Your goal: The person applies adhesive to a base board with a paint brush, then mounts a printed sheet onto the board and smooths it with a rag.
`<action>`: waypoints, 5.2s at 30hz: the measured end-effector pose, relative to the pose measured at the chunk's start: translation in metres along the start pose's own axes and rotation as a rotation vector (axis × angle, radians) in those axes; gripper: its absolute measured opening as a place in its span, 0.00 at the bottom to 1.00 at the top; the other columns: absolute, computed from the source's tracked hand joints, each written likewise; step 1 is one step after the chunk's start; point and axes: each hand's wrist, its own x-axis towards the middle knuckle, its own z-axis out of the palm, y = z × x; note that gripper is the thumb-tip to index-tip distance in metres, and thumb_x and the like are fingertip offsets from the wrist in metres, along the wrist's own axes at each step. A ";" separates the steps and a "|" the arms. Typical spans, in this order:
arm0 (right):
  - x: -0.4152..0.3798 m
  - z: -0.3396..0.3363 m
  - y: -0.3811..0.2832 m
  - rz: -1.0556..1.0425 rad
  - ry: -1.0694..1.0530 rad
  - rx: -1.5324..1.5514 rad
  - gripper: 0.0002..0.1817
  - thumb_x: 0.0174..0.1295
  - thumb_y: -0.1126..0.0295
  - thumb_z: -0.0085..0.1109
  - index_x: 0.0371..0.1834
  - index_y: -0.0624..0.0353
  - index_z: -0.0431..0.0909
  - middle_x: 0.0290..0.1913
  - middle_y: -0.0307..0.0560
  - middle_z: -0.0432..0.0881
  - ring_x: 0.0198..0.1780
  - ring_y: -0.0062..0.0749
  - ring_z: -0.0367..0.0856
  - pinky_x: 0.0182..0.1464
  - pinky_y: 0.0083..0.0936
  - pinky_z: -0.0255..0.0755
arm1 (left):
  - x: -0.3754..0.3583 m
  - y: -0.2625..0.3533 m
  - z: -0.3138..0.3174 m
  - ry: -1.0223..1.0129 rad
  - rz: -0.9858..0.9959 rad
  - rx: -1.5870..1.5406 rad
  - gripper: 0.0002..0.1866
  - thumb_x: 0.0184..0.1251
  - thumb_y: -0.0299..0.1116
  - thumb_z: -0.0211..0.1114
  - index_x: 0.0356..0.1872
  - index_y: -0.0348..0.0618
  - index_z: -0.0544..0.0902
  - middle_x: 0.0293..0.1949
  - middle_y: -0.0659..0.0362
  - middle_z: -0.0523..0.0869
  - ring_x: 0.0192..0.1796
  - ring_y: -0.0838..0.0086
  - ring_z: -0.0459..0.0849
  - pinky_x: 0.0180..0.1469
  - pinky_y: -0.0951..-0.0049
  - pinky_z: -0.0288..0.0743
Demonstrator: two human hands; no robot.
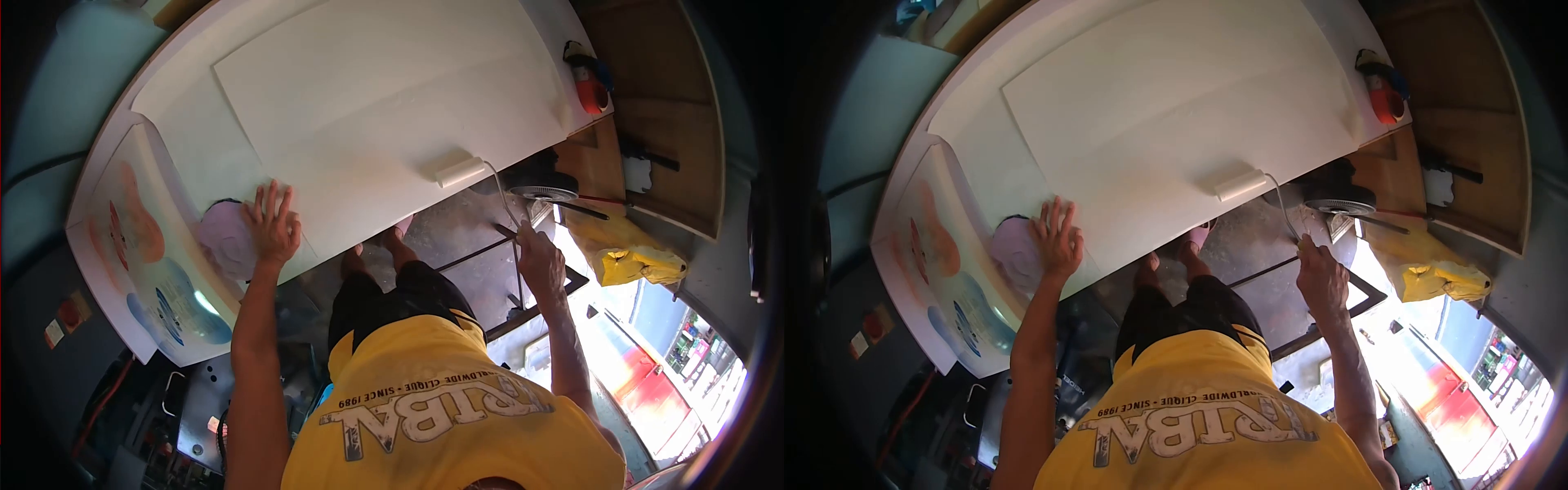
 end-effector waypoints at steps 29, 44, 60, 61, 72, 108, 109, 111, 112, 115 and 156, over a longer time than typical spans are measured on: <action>-0.003 0.034 0.021 0.059 0.278 0.435 0.18 0.73 0.71 0.63 0.65 0.53 0.82 0.37 0.53 0.85 0.33 0.50 0.87 0.32 0.43 0.79 | 0.265 0.150 -0.001 -0.403 0.406 0.159 0.61 0.37 0.45 0.90 0.80 0.75 0.67 0.83 0.57 0.52 0.82 0.56 0.54 0.78 0.18 0.40; -0.006 0.034 0.022 0.057 0.279 0.421 0.17 0.74 0.69 0.63 0.64 0.53 0.83 0.35 0.52 0.85 0.31 0.48 0.87 0.32 0.40 0.79 | 0.266 0.157 0.004 -0.397 0.428 0.176 0.51 0.38 0.45 0.89 0.73 0.68 0.78 0.81 0.58 0.57 0.81 0.59 0.55 0.78 0.18 0.41; -0.159 0.029 -0.028 0.577 0.386 0.608 0.16 0.75 0.69 0.62 0.64 0.55 0.84 0.40 0.56 0.88 0.38 0.53 0.89 0.41 0.41 0.80 | 0.176 0.195 -0.034 -0.612 -0.354 -1.944 0.46 0.79 0.74 0.39 0.73 0.41 0.76 0.80 0.60 0.68 0.84 0.66 0.52 0.83 0.34 0.36; -0.176 0.028 -0.031 0.634 0.378 0.629 0.17 0.75 0.70 0.62 0.64 0.56 0.83 0.42 0.57 0.89 0.40 0.52 0.90 0.44 0.39 0.81 | 0.171 0.209 -0.037 -0.659 -0.357 -1.998 0.45 0.80 0.72 0.39 0.74 0.41 0.75 0.79 0.58 0.71 0.83 0.68 0.55 0.83 0.36 0.38; -0.356 0.058 -0.041 1.160 0.634 0.877 0.19 0.70 0.75 0.65 0.64 0.57 0.82 0.41 0.60 0.89 0.41 0.52 0.90 0.45 0.38 0.81 | 0.108 0.404 0.008 -1.043 0.330 -1.309 0.29 0.87 0.53 0.48 0.72 0.43 0.78 0.74 0.57 0.78 0.81 0.65 0.66 0.81 0.48 0.52; -0.451 0.123 0.134 1.037 0.755 0.719 0.20 0.82 0.71 0.53 0.73 0.59 0.79 0.47 0.37 0.88 0.33 0.14 0.73 0.35 0.17 0.69 | -0.144 0.690 0.179 -0.393 1.194 -0.978 0.13 0.60 0.38 0.75 0.45 0.48 0.91 0.68 0.46 0.74 0.78 0.48 0.66 0.74 0.34 0.56; -0.437 0.120 0.133 0.960 0.749 0.714 0.20 0.82 0.70 0.53 0.73 0.59 0.78 0.49 0.39 0.89 0.36 0.15 0.76 0.37 0.18 0.71 | -0.133 0.674 0.160 -0.376 1.181 -1.003 0.15 0.61 0.38 0.75 0.48 0.47 0.90 0.68 0.46 0.74 0.78 0.48 0.65 0.74 0.33 0.56; -0.404 0.098 0.124 0.825 0.749 0.686 0.20 0.82 0.69 0.53 0.74 0.59 0.78 0.54 0.44 0.91 0.42 0.19 0.83 0.42 0.21 0.76 | -0.116 0.610 0.143 -0.317 1.143 -1.015 0.20 0.63 0.34 0.75 0.57 0.49 0.87 0.69 0.47 0.74 0.79 0.48 0.66 0.74 0.32 0.57; -0.388 0.079 0.116 0.890 0.568 0.747 0.20 0.80 0.74 0.55 0.73 0.63 0.78 0.60 0.55 0.88 0.55 0.30 0.87 0.55 0.26 0.79 | -0.109 0.568 0.133 -0.316 1.096 -0.997 0.22 0.64 0.32 0.74 0.60 0.49 0.85 0.69 0.48 0.74 0.80 0.48 0.65 0.75 0.34 0.58; -0.314 0.057 0.072 0.508 0.557 0.641 0.22 0.78 0.75 0.55 0.73 0.56 0.78 0.56 0.54 0.89 0.50 0.40 0.90 0.51 0.33 0.81 | -0.080 0.421 0.080 -0.214 1.004 -0.848 0.25 0.64 0.29 0.73 0.64 0.46 0.83 0.70 0.50 0.74 0.80 0.52 0.67 0.79 0.36 0.58; -0.086 0.036 -0.095 -0.083 0.205 0.232 0.24 0.70 0.73 0.64 0.70 0.45 0.79 0.35 0.52 0.84 0.33 0.52 0.88 0.32 0.44 0.81 | 0.038 -0.058 0.005 0.079 0.163 -0.194 0.34 0.78 0.33 0.61 0.81 0.46 0.62 0.78 0.54 0.71 0.81 0.58 0.66 0.82 0.44 0.58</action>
